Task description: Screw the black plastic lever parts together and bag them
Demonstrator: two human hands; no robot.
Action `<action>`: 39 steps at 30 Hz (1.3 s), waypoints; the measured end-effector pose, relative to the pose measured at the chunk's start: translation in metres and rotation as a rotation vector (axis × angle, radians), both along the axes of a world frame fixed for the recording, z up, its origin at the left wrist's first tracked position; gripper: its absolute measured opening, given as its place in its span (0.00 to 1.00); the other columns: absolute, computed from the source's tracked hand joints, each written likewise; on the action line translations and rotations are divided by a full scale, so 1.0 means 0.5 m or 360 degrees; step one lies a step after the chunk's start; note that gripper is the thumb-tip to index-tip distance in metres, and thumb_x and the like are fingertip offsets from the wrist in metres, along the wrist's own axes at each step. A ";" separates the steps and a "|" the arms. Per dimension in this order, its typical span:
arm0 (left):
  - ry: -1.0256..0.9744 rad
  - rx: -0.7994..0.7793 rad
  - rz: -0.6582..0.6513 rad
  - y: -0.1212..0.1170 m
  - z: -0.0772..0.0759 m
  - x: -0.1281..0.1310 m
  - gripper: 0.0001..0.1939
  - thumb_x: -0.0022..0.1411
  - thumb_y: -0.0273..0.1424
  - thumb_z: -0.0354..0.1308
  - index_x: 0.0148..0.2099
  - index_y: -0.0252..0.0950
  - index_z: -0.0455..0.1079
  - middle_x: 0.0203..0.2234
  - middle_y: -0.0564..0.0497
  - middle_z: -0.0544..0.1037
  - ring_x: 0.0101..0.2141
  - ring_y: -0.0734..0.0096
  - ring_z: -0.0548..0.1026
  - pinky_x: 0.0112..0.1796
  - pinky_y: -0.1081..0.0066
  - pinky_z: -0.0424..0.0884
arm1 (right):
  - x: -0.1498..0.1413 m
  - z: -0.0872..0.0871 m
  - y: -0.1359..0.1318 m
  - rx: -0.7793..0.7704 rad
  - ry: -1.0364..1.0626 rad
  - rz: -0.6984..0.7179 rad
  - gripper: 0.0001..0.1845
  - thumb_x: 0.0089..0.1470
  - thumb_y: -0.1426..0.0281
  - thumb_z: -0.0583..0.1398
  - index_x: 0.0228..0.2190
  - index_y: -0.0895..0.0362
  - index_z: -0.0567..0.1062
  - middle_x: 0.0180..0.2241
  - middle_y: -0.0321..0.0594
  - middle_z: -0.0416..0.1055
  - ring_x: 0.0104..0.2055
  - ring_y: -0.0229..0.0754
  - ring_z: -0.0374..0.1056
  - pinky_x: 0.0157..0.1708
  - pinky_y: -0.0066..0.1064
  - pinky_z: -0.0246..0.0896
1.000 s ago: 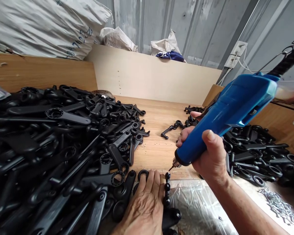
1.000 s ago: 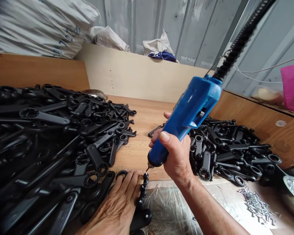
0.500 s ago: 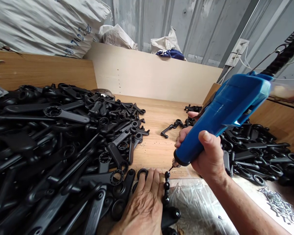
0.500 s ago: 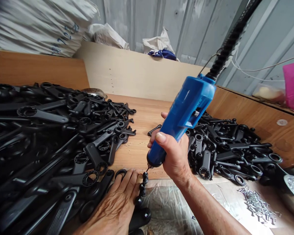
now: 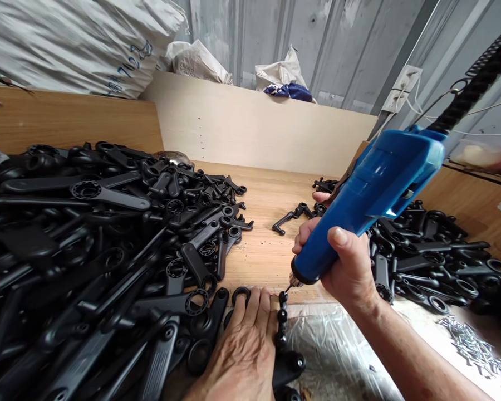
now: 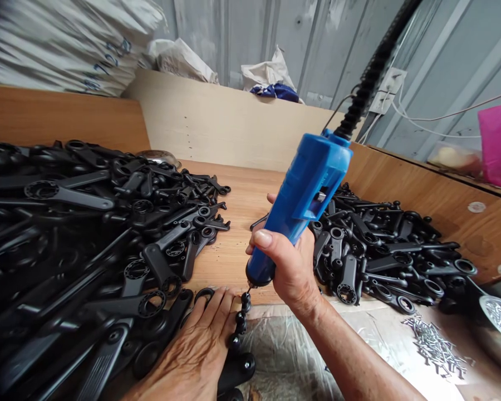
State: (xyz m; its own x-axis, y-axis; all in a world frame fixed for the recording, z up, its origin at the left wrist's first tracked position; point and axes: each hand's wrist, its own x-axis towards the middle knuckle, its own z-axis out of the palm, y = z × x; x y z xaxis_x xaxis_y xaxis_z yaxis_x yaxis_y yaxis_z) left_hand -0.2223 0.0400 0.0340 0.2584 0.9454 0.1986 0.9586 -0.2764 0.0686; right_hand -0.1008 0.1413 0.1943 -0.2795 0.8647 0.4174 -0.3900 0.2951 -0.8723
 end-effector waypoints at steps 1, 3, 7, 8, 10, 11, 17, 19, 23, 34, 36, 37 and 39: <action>-0.0003 0.0007 -0.0007 -0.001 0.001 0.000 0.41 0.58 0.46 0.47 0.67 0.30 0.43 0.64 0.36 0.51 0.61 0.38 0.51 0.56 0.43 0.53 | 0.001 -0.001 0.001 -0.0003 -0.0002 0.0001 0.37 0.39 0.57 0.65 0.50 0.57 0.67 0.20 0.33 0.69 0.20 0.40 0.66 0.17 0.30 0.63; -0.0008 0.0014 -0.0027 -0.001 0.003 0.001 0.42 0.57 0.47 0.47 0.66 0.29 0.43 0.63 0.34 0.52 0.61 0.37 0.50 0.56 0.42 0.54 | 0.002 -0.004 0.002 0.0001 -0.0021 -0.0005 0.35 0.39 0.57 0.65 0.49 0.58 0.67 0.20 0.33 0.70 0.20 0.40 0.66 0.17 0.31 0.63; -0.0028 -0.0001 -0.0041 0.002 0.005 0.005 0.44 0.56 0.49 0.47 0.66 0.26 0.44 0.63 0.31 0.51 0.62 0.37 0.47 0.56 0.40 0.52 | 0.002 -0.009 0.000 0.0044 -0.0066 -0.0046 0.28 0.39 0.59 0.64 0.43 0.57 0.70 0.20 0.33 0.69 0.21 0.40 0.66 0.19 0.32 0.63; -0.0042 -0.0017 -0.0050 0.003 0.006 0.005 0.44 0.56 0.50 0.46 0.66 0.26 0.44 0.63 0.31 0.50 0.62 0.37 0.46 0.56 0.40 0.52 | 0.002 -0.010 -0.001 0.0059 -0.0076 -0.0059 0.25 0.39 0.59 0.64 0.40 0.57 0.71 0.20 0.33 0.69 0.21 0.40 0.66 0.20 0.32 0.63; -0.0080 -0.0063 -0.0073 0.003 0.012 0.003 0.43 0.56 0.50 0.46 0.66 0.27 0.44 0.64 0.32 0.49 0.62 0.38 0.46 0.56 0.39 0.51 | 0.001 -0.013 -0.004 0.0083 -0.0104 -0.0079 0.20 0.38 0.60 0.64 0.35 0.56 0.72 0.20 0.33 0.69 0.22 0.40 0.65 0.20 0.32 0.62; -0.0102 -0.0092 -0.0082 0.001 0.018 0.002 0.43 0.56 0.50 0.46 0.66 0.28 0.44 0.64 0.33 0.48 0.63 0.39 0.45 0.56 0.40 0.50 | 0.000 -0.014 -0.005 0.0093 -0.0117 -0.0084 0.19 0.38 0.61 0.64 0.34 0.56 0.72 0.20 0.33 0.69 0.22 0.40 0.65 0.21 0.32 0.62; -0.0211 -0.0378 -0.0061 -0.017 0.100 0.009 0.54 0.51 0.58 0.49 0.67 0.24 0.42 0.64 0.30 0.47 0.63 0.38 0.41 0.60 0.44 0.40 | -0.003 -0.019 -0.025 0.0092 -0.0115 -0.0064 0.29 0.36 0.64 0.66 0.42 0.51 0.64 0.20 0.29 0.70 0.20 0.40 0.64 0.20 0.33 0.61; -0.0239 -0.0460 -0.0076 -0.018 0.131 0.015 0.53 0.50 0.58 0.50 0.68 0.29 0.41 0.64 0.33 0.48 0.63 0.39 0.42 0.60 0.44 0.41 | -0.002 -0.022 -0.034 0.0149 -0.0146 -0.0084 0.30 0.36 0.65 0.67 0.43 0.51 0.63 0.20 0.28 0.70 0.19 0.40 0.64 0.20 0.33 0.60; -0.0287 -0.0521 -0.0098 -0.016 0.161 0.021 0.54 0.48 0.55 0.56 0.68 0.32 0.40 0.64 0.34 0.48 0.62 0.38 0.45 0.59 0.44 0.42 | 0.001 -0.034 -0.047 0.0265 -0.0273 -0.0131 0.25 0.37 0.67 0.67 0.39 0.53 0.65 0.19 0.29 0.68 0.20 0.39 0.63 0.22 0.33 0.60; -0.0419 -0.0535 -0.0099 -0.019 0.132 0.020 0.59 0.48 0.60 0.52 0.67 0.22 0.38 0.63 0.23 0.36 0.63 0.39 0.34 0.59 0.45 0.35 | 0.014 0.019 -0.065 0.0044 0.0188 -0.0157 0.38 0.35 0.64 0.62 0.51 0.54 0.59 0.17 0.30 0.70 0.18 0.41 0.64 0.18 0.32 0.60; -0.0442 -0.0567 -0.0104 -0.018 0.139 0.022 0.57 0.49 0.61 0.50 0.67 0.24 0.39 0.63 0.23 0.37 0.62 0.39 0.34 0.59 0.44 0.35 | 0.015 0.019 -0.069 0.0048 0.0142 -0.0126 0.37 0.34 0.65 0.62 0.49 0.54 0.59 0.17 0.30 0.70 0.18 0.41 0.64 0.17 0.32 0.59; -0.0451 -0.0573 -0.0097 -0.018 0.141 0.023 0.57 0.49 0.61 0.49 0.67 0.25 0.39 0.63 0.24 0.37 0.62 0.38 0.34 0.59 0.44 0.35 | 0.016 0.017 -0.070 0.0052 0.0122 -0.0119 0.36 0.34 0.64 0.62 0.48 0.54 0.59 0.17 0.30 0.70 0.18 0.41 0.64 0.17 0.31 0.59; -0.0456 -0.0575 -0.0079 -0.018 0.142 0.025 0.58 0.48 0.61 0.49 0.68 0.25 0.38 0.64 0.25 0.36 0.62 0.39 0.33 0.59 0.44 0.34 | 0.020 0.013 -0.069 0.0053 0.0107 -0.0123 0.35 0.34 0.65 0.62 0.47 0.54 0.60 0.17 0.30 0.70 0.18 0.41 0.64 0.17 0.31 0.59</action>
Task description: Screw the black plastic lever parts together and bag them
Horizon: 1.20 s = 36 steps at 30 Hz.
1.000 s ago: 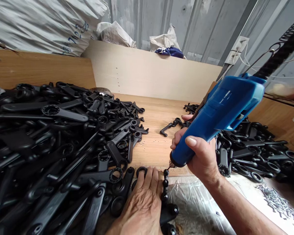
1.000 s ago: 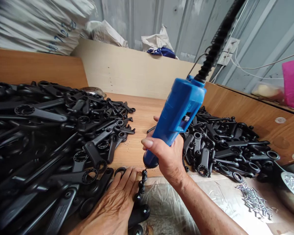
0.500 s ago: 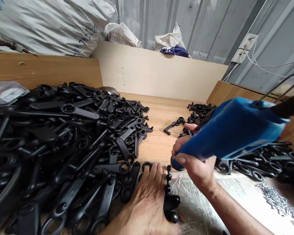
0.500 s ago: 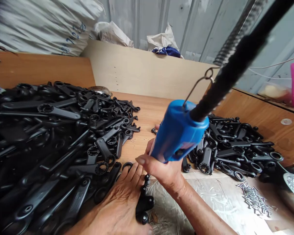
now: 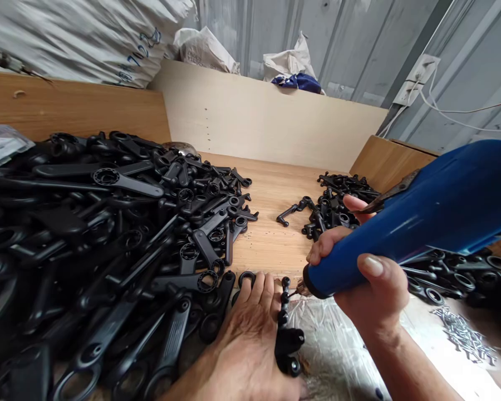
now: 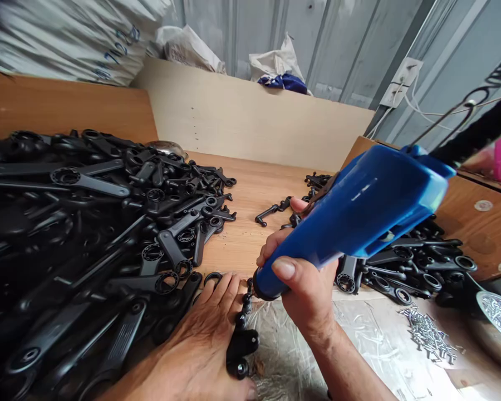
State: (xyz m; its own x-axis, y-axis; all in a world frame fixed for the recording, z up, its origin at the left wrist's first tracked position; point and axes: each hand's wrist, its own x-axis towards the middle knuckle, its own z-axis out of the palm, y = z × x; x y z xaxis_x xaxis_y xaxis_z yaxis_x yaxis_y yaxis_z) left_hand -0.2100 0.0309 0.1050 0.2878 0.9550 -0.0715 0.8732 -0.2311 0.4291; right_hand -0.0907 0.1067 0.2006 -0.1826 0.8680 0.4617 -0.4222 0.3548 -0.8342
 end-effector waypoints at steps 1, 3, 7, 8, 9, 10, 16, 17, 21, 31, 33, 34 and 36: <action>0.0004 -0.0002 0.0013 0.000 -0.001 0.000 0.58 0.48 0.61 0.50 0.68 0.25 0.37 0.64 0.26 0.35 0.62 0.40 0.31 0.59 0.45 0.33 | 0.003 -0.002 0.001 -0.0004 0.0003 -0.0008 0.34 0.35 0.65 0.62 0.47 0.54 0.60 0.18 0.30 0.70 0.18 0.41 0.64 0.18 0.32 0.59; 0.0020 -0.0034 0.0025 -0.001 -0.002 0.001 0.59 0.48 0.59 0.51 0.68 0.25 0.35 0.64 0.27 0.33 0.62 0.41 0.30 0.59 0.46 0.32 | 0.007 -0.005 0.004 -0.0018 0.0019 -0.0025 0.35 0.35 0.65 0.62 0.48 0.54 0.61 0.18 0.30 0.70 0.18 0.41 0.65 0.18 0.32 0.60; 0.0143 -0.0197 0.0043 0.000 0.010 0.002 0.61 0.43 0.50 0.59 0.67 0.24 0.34 0.64 0.28 0.32 0.62 0.43 0.29 0.59 0.48 0.32 | 0.010 -0.008 0.009 -0.0041 0.0049 -0.0014 0.36 0.35 0.65 0.63 0.48 0.54 0.62 0.18 0.31 0.71 0.19 0.41 0.65 0.18 0.31 0.61; 0.0174 -0.0225 0.0045 0.001 0.015 0.004 0.61 0.42 0.48 0.60 0.67 0.24 0.33 0.64 0.28 0.32 0.62 0.44 0.29 0.59 0.48 0.31 | 0.010 -0.008 0.010 -0.0044 0.0054 -0.0006 0.36 0.34 0.64 0.63 0.48 0.54 0.62 0.18 0.31 0.71 0.19 0.41 0.65 0.18 0.31 0.61; 0.0199 -0.0245 0.0048 0.002 0.020 0.005 0.61 0.42 0.47 0.61 0.68 0.25 0.33 0.64 0.29 0.31 0.62 0.44 0.28 0.59 0.48 0.31 | 0.009 -0.009 0.010 -0.0048 0.0059 -0.0003 0.36 0.34 0.64 0.63 0.48 0.54 0.62 0.18 0.31 0.71 0.19 0.41 0.65 0.18 0.31 0.61; 0.0216 -0.0260 0.0049 0.003 0.024 0.006 0.61 0.41 0.46 0.61 0.68 0.25 0.32 0.64 0.29 0.30 0.62 0.44 0.28 0.59 0.48 0.30 | 0.009 -0.009 0.011 -0.0051 0.0063 -0.0004 0.36 0.34 0.64 0.64 0.48 0.53 0.62 0.18 0.31 0.71 0.19 0.41 0.65 0.18 0.31 0.61; 0.0156 -0.0159 0.0032 0.002 0.010 0.004 0.60 0.44 0.52 0.57 0.68 0.24 0.33 0.64 0.28 0.32 0.62 0.43 0.29 0.59 0.46 0.32 | 0.009 -0.006 0.007 -0.0060 0.0081 -0.0001 0.36 0.33 0.63 0.65 0.47 0.53 0.62 0.18 0.31 0.71 0.18 0.41 0.64 0.18 0.30 0.61; 0.0121 -0.0107 0.0031 0.000 0.004 0.002 0.60 0.45 0.54 0.56 0.68 0.25 0.33 0.64 0.28 0.32 0.62 0.43 0.30 0.59 0.46 0.33 | 0.009 -0.004 0.006 -0.0063 0.0084 -0.0004 0.36 0.33 0.63 0.65 0.47 0.53 0.62 0.18 0.31 0.71 0.18 0.41 0.64 0.18 0.30 0.61; 0.0076 -0.0024 0.0022 -0.003 -0.009 -0.002 0.59 0.46 0.56 0.55 0.68 0.28 0.35 0.65 0.29 0.34 0.63 0.42 0.32 0.59 0.45 0.33 | 0.005 -0.002 0.005 -0.0062 0.0074 -0.0010 0.36 0.32 0.62 0.65 0.46 0.53 0.63 0.17 0.31 0.70 0.18 0.41 0.64 0.17 0.30 0.60; 0.0077 -0.0015 0.0031 -0.003 -0.003 0.004 0.59 0.46 0.57 0.55 0.68 0.26 0.37 0.64 0.26 0.36 0.63 0.38 0.34 0.59 0.43 0.32 | 0.004 -0.009 0.006 -0.0031 0.0007 0.0001 0.34 0.34 0.62 0.63 0.45 0.53 0.60 0.17 0.31 0.70 0.18 0.42 0.63 0.17 0.32 0.59; 0.0096 -0.0027 0.0029 -0.003 0.001 0.005 0.58 0.46 0.57 0.54 0.68 0.25 0.37 0.64 0.26 0.36 0.63 0.38 0.34 0.58 0.41 0.32 | 0.004 -0.010 0.005 -0.0022 -0.0006 0.0011 0.33 0.35 0.63 0.62 0.46 0.53 0.60 0.17 0.31 0.70 0.18 0.42 0.63 0.17 0.32 0.58; 0.0106 -0.0042 0.0026 -0.003 0.003 0.006 0.58 0.47 0.57 0.53 0.68 0.25 0.36 0.64 0.26 0.36 0.63 0.38 0.34 0.58 0.41 0.32 | 0.004 -0.010 0.004 -0.0019 -0.0014 0.0016 0.33 0.35 0.64 0.62 0.46 0.53 0.60 0.18 0.31 0.70 0.18 0.42 0.63 0.17 0.32 0.58; 0.0109 -0.0051 0.0025 -0.002 0.005 0.006 0.59 0.47 0.59 0.52 0.68 0.24 0.36 0.64 0.26 0.35 0.63 0.38 0.33 0.58 0.41 0.33 | 0.003 -0.010 0.003 -0.0013 -0.0030 0.0025 0.31 0.36 0.65 0.61 0.45 0.52 0.61 0.18 0.30 0.70 0.18 0.42 0.64 0.17 0.32 0.57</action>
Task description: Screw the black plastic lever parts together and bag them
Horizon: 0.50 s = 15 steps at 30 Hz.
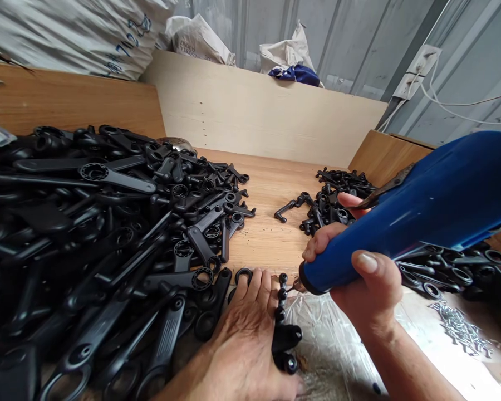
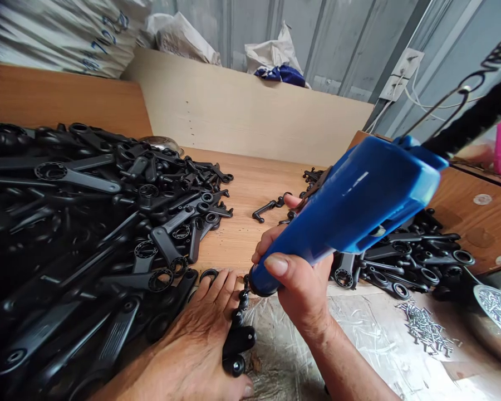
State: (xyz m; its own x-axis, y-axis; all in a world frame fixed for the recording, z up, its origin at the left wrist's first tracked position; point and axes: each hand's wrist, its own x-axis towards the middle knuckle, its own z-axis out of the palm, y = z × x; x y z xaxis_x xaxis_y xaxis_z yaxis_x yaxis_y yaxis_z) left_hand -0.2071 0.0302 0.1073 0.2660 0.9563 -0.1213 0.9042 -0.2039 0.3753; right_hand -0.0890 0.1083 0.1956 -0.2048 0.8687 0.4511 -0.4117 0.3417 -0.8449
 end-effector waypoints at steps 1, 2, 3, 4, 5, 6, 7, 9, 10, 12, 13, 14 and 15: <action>-0.0005 0.0008 0.0001 0.001 -0.001 0.000 0.59 0.47 0.59 0.51 0.67 0.24 0.36 0.64 0.25 0.35 0.63 0.38 0.33 0.58 0.40 0.33 | 0.000 0.000 0.000 0.0002 -0.0006 0.0003 0.31 0.36 0.65 0.61 0.45 0.52 0.61 0.18 0.30 0.70 0.18 0.41 0.64 0.17 0.32 0.57; -0.0012 0.0023 -0.0002 0.001 -0.002 -0.001 0.59 0.46 0.60 0.51 0.67 0.24 0.37 0.64 0.26 0.35 0.63 0.37 0.34 0.58 0.40 0.33 | -0.001 0.000 -0.001 0.0001 -0.0009 0.0009 0.30 0.36 0.66 0.61 0.45 0.52 0.61 0.18 0.30 0.70 0.18 0.41 0.64 0.17 0.33 0.57; -0.0019 0.0049 -0.0005 0.001 -0.004 -0.001 0.59 0.46 0.60 0.52 0.67 0.25 0.38 0.64 0.26 0.37 0.63 0.37 0.35 0.58 0.41 0.33 | -0.001 0.000 -0.001 0.0003 -0.0009 0.0014 0.30 0.37 0.66 0.61 0.45 0.51 0.61 0.18 0.30 0.70 0.18 0.41 0.64 0.17 0.33 0.57; -0.0022 0.0077 -0.0006 0.001 -0.006 -0.002 0.59 0.46 0.60 0.52 0.67 0.25 0.39 0.64 0.26 0.38 0.63 0.37 0.36 0.58 0.41 0.33 | -0.001 -0.001 -0.001 0.0003 -0.0012 0.0018 0.30 0.37 0.65 0.61 0.45 0.51 0.61 0.18 0.30 0.70 0.18 0.42 0.63 0.18 0.33 0.57; -0.0019 0.0097 -0.0007 0.001 -0.007 -0.003 0.59 0.45 0.59 0.54 0.67 0.26 0.39 0.65 0.27 0.39 0.63 0.37 0.37 0.59 0.42 0.33 | -0.001 -0.001 -0.001 0.0002 -0.0021 0.0020 0.31 0.36 0.64 0.62 0.45 0.51 0.61 0.18 0.30 0.70 0.18 0.42 0.63 0.18 0.34 0.57; -0.0018 0.0110 -0.0002 0.001 -0.008 -0.004 0.59 0.44 0.58 0.55 0.67 0.26 0.39 0.65 0.27 0.39 0.63 0.37 0.38 0.59 0.42 0.33 | -0.001 -0.003 -0.001 -0.0001 -0.0041 0.0018 0.31 0.36 0.63 0.63 0.44 0.51 0.61 0.18 0.30 0.70 0.19 0.42 0.63 0.19 0.34 0.58; -0.0021 0.0112 0.0001 0.001 -0.008 -0.005 0.59 0.44 0.58 0.55 0.68 0.27 0.39 0.65 0.27 0.40 0.63 0.37 0.38 0.59 0.43 0.34 | -0.001 -0.004 0.000 -0.0004 -0.0068 0.0015 0.32 0.36 0.62 0.65 0.44 0.51 0.62 0.18 0.30 0.70 0.19 0.42 0.63 0.20 0.35 0.58; -0.0038 0.0088 0.0011 0.000 -0.006 -0.006 0.60 0.44 0.57 0.56 0.68 0.26 0.37 0.65 0.27 0.39 0.63 0.38 0.37 0.59 0.44 0.34 | 0.000 -0.009 0.000 -0.0004 -0.0117 0.0003 0.33 0.35 0.59 0.66 0.44 0.51 0.62 0.19 0.30 0.70 0.20 0.42 0.63 0.21 0.35 0.58; -0.0050 0.0071 0.0007 0.000 -0.005 -0.006 0.61 0.44 0.57 0.57 0.68 0.26 0.36 0.64 0.26 0.38 0.63 0.38 0.37 0.59 0.44 0.34 | 0.000 -0.011 -0.001 -0.0002 -0.0137 0.0001 0.33 0.35 0.58 0.67 0.44 0.50 0.62 0.19 0.30 0.70 0.20 0.42 0.63 0.21 0.35 0.59; -0.0068 0.0062 -0.0016 0.001 -0.007 -0.007 0.61 0.43 0.57 0.57 0.68 0.26 0.37 0.64 0.26 0.38 0.63 0.38 0.37 0.59 0.44 0.34 | 0.000 -0.017 -0.001 0.0018 -0.0157 0.0008 0.33 0.36 0.58 0.67 0.45 0.48 0.62 0.20 0.30 0.69 0.20 0.43 0.63 0.20 0.35 0.59; -0.0073 0.0072 -0.0025 0.001 -0.009 -0.008 0.60 0.43 0.58 0.57 0.68 0.27 0.39 0.64 0.26 0.38 0.63 0.38 0.37 0.59 0.44 0.33 | 0.000 -0.020 -0.001 0.0027 -0.0162 0.0018 0.33 0.37 0.58 0.66 0.46 0.48 0.63 0.21 0.30 0.69 0.20 0.43 0.63 0.20 0.35 0.59; -0.0077 0.0084 -0.0023 0.001 -0.012 -0.008 0.59 0.43 0.58 0.57 0.67 0.28 0.40 0.64 0.27 0.38 0.63 0.38 0.37 0.59 0.44 0.33 | 0.001 -0.024 -0.002 0.0029 -0.0170 0.0030 0.33 0.38 0.58 0.66 0.46 0.47 0.63 0.21 0.30 0.69 0.21 0.43 0.64 0.20 0.35 0.59; -0.0080 0.0092 -0.0015 0.000 -0.016 -0.008 0.59 0.43 0.58 0.57 0.67 0.28 0.42 0.65 0.27 0.38 0.63 0.39 0.36 0.60 0.45 0.32 | 0.002 -0.027 -0.002 0.0037 -0.0182 0.0049 0.32 0.38 0.59 0.66 0.46 0.47 0.63 0.21 0.30 0.69 0.21 0.43 0.64 0.21 0.35 0.60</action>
State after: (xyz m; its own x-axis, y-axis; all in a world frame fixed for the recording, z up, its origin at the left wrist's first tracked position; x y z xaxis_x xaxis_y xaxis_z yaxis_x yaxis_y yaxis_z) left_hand -0.2112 0.0303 0.0994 0.2796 0.9587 -0.0522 0.8825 -0.2352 0.4073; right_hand -0.0882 0.1071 0.1822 -0.2823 0.8508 0.4431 -0.3236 0.3504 -0.8789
